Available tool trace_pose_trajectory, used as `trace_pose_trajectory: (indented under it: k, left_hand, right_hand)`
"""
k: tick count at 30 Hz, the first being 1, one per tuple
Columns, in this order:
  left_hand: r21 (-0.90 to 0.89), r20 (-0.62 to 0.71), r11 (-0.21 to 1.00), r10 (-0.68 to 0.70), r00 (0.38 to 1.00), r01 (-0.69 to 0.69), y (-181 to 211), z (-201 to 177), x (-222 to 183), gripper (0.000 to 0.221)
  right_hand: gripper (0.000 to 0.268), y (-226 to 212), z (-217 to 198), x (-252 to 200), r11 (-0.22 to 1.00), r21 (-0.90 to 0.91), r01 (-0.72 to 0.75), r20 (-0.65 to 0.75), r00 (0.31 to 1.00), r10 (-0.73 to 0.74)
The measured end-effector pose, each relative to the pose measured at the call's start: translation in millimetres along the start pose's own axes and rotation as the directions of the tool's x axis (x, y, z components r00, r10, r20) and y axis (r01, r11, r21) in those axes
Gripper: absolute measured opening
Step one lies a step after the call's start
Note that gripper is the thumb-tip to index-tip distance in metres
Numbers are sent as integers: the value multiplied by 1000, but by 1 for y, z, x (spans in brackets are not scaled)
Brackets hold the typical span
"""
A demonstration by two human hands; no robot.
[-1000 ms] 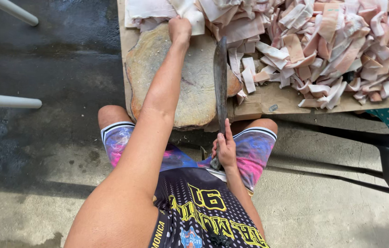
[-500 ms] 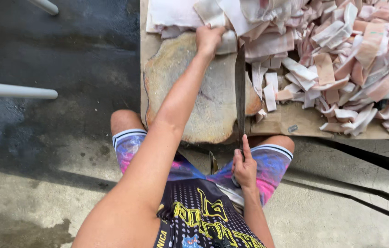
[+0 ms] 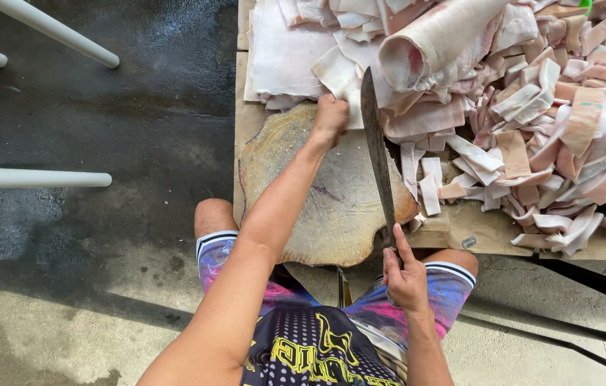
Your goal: The person slices sheets of raw animal skin into strips using a large knife on a wooden block.
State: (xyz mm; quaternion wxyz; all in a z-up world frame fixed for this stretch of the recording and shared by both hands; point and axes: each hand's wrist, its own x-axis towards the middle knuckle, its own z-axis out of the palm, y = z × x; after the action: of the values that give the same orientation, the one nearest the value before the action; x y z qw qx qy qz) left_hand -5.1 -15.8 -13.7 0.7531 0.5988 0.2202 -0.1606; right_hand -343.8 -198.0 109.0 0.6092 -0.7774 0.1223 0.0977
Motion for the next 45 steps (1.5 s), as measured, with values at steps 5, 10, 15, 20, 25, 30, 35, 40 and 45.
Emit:
trace_pose_trajectory:
  k: [5,10,15,20,25,30,35,40,45]
  left_hand:
    - [-161,19,987,21,1000,-18,67,-12,-20,27]
    - [107,35,987,-124,992,119,102,-33,-24,36]
    - [-137,206,897,-389,898,420,89,-32,-11,46]
    - [-75,-31,956,-286,958,283,32,22,38,30]
    - [276,-103,914,337,936,-299,7,20,49,7]
    - [51,184,897,423,887,-439,42,-2,18,16]
    - [216,203,875,394,896,-434,51,8,-26,17]
    - [536,29,841,62,998,-68,54,-11,-60,32]
    - [964,219,-94,812,541,-249,90,5,-68,70]
  right_hand:
    - [64,0,1,-20,988,155,-17,-10,1000,19]
    - [66,20,-5,-45,957,288,-41,-22,999,49]
    - [66,38,3,-49,917,393,-68,-41,995,91]
    - [65,47,19,-58,860,492,-134,-41,983,177]
    - [65,48,9,-67,850,514,-112,-63,984,167]
    - [66,48,4,-77,859,502,-98,-66,986,151]
    - [65,44,8,-80,847,520,-109,-62,985,164]
    - [66,44,17,-92,816,561,-139,-36,981,191]
    - [65,52,24,-91,777,600,-192,19,974,225]
